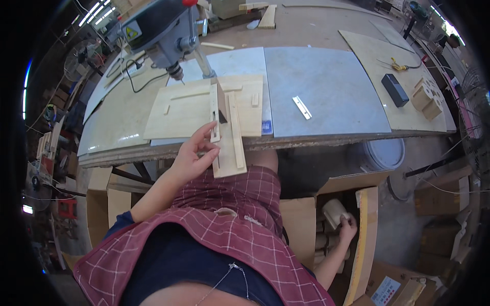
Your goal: Drilling vertical holes into cylindrical wooden blocks using a drill press and a positioning jig.
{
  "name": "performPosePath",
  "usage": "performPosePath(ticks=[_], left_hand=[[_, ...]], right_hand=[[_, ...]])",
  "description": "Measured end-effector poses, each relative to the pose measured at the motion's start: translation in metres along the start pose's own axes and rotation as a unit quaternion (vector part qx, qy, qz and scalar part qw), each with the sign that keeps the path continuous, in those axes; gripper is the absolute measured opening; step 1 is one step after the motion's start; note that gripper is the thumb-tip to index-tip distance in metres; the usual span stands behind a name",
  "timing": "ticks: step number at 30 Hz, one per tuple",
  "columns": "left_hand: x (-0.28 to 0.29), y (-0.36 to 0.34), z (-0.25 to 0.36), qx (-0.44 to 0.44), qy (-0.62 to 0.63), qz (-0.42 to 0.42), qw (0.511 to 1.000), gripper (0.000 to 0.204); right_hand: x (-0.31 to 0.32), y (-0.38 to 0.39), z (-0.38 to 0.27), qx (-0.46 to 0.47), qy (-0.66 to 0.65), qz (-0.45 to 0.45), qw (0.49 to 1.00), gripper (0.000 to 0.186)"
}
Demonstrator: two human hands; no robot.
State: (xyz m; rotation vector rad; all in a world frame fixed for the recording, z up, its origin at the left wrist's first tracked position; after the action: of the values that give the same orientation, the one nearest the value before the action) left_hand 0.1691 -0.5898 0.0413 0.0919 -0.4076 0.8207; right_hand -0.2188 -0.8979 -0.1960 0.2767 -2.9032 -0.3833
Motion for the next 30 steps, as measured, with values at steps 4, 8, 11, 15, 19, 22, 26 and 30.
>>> performPosePath(ticks=[4,8,11,15,19,22,26,30], left_hand=[[0.010,0.000,0.003,0.021,0.003,-0.029,0.999,0.064],[0.031,0.009,0.024,-0.025,-0.040,-0.044,0.998,0.091],[0.048,0.024,0.038,-0.070,0.059,-0.149,0.985,0.108],[0.066,0.043,0.037,-0.098,0.115,-0.218,0.964,0.126],[0.100,0.067,0.031,-0.016,0.227,-0.166,0.959,0.126],[0.111,0.080,0.034,0.082,0.263,-0.036,0.961,0.114],[0.121,0.083,0.004,0.036,0.127,0.022,0.991,0.097],[0.130,0.087,-0.015,0.095,0.297,0.067,0.948,0.083]], right_hand=[[-0.022,0.078,-0.135,0.101,-0.128,-0.120,0.979,0.041],[-0.066,0.129,-0.220,0.183,-0.236,-0.279,0.913,0.047],[-0.127,0.165,-0.257,0.164,-0.267,-0.410,0.857,0.051],[-0.215,0.207,-0.290,0.117,-0.209,-0.565,0.789,0.038],[-0.265,0.234,-0.295,0.022,-0.216,-0.583,0.782,0.033],[-0.290,0.244,-0.297,0.017,-0.193,-0.580,0.791,0.030],[-0.311,0.257,-0.302,0.075,-0.100,-0.625,0.770,0.032],[-0.321,0.236,-0.326,0.441,0.043,-0.608,0.659,0.027]])
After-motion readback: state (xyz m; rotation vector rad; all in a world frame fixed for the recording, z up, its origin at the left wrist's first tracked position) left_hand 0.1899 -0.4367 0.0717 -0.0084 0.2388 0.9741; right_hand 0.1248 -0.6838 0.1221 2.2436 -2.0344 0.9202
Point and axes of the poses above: each hand's wrist, its own y-axis away from the middle knuckle, its own x-axis out of the back of the hand, z = x × y, the point moved 1 cm from there along -y, towards the middle knuckle, and after that the axes turned 8 degrees about x, right-handed, at the moved point
